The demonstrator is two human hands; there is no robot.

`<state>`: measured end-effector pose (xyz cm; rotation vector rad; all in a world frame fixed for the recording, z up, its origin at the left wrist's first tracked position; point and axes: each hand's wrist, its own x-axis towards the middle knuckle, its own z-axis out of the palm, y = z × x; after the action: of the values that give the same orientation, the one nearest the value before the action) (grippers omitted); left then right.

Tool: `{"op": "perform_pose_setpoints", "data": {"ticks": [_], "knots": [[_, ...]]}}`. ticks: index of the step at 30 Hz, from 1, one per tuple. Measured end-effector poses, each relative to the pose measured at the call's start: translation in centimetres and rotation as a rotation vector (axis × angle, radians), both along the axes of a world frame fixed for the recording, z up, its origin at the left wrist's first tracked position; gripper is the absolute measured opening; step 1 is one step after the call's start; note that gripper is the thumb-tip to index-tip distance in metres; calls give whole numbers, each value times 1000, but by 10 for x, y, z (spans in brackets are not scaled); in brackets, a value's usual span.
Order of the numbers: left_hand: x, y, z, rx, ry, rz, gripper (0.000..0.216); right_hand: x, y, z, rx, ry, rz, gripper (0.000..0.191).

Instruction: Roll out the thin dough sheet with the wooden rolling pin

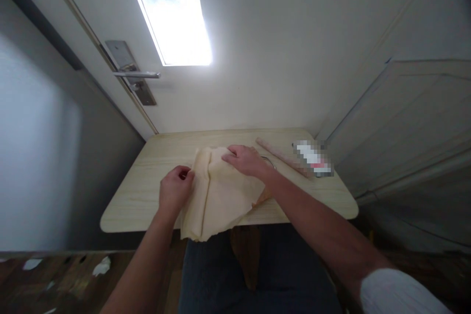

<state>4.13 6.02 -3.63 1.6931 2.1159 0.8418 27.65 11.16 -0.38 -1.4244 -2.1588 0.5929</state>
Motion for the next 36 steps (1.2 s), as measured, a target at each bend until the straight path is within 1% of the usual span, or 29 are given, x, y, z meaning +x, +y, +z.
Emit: {"op": "perform_pose_setpoints", "data": {"ticks": [3, 5, 7, 10, 11, 13, 16, 18, 20, 23, 25, 27, 29, 31, 34, 36], "knots": [[-3, -5, 4, 40, 59, 2, 28, -2, -5, 4, 29, 55, 5, 28], [-6, -6, 7, 102, 21, 22, 28, 0, -6, 7, 45, 90, -3, 29], [-9, -10, 11, 154, -166, 52, 28, 6, -8, 8, 47, 133, -32, 31], [-12, -18, 17, 195, -595, 96, 36, 21, -15, 7, 9, 236, -82, 32], [-12, -21, 20, 210, -703, 112, 39, 27, -19, 5, -19, 283, -97, 31], [-12, -25, 27, 255, -829, 151, 39, 39, -27, 2, -95, 397, -133, 31], [-10, -24, 39, 350, -906, 203, 33, 53, -39, 3, -208, 574, -184, 32], [-8, -20, 49, 422, -915, 208, 31, 59, -44, 11, -237, 641, -197, 32], [-8, -15, 59, 472, -869, 204, 28, 64, -46, 25, -249, 654, -205, 33], [-9, -7, 77, 518, -700, 204, 26, 70, -43, 53, -232, 613, -217, 35], [-9, -3, 88, 548, -575, 177, 27, 74, -39, 72, -213, 584, -228, 35], [-9, 0, 94, 571, -480, 159, 29, 77, -38, 86, -216, 581, -229, 34], [-6, 1, 91, 552, -441, 165, 31, 82, -41, 92, -243, 601, -224, 31], [-1, 2, 79, 484, -473, 180, 31, 86, -47, 91, -294, 620, -218, 30], [10, 5, 51, 273, -643, 136, 37, 94, -52, 76, -371, 605, -221, 32], [17, 8, 34, 121, -769, 34, 48, 97, -51, 64, -370, 563, -221, 35]]}}
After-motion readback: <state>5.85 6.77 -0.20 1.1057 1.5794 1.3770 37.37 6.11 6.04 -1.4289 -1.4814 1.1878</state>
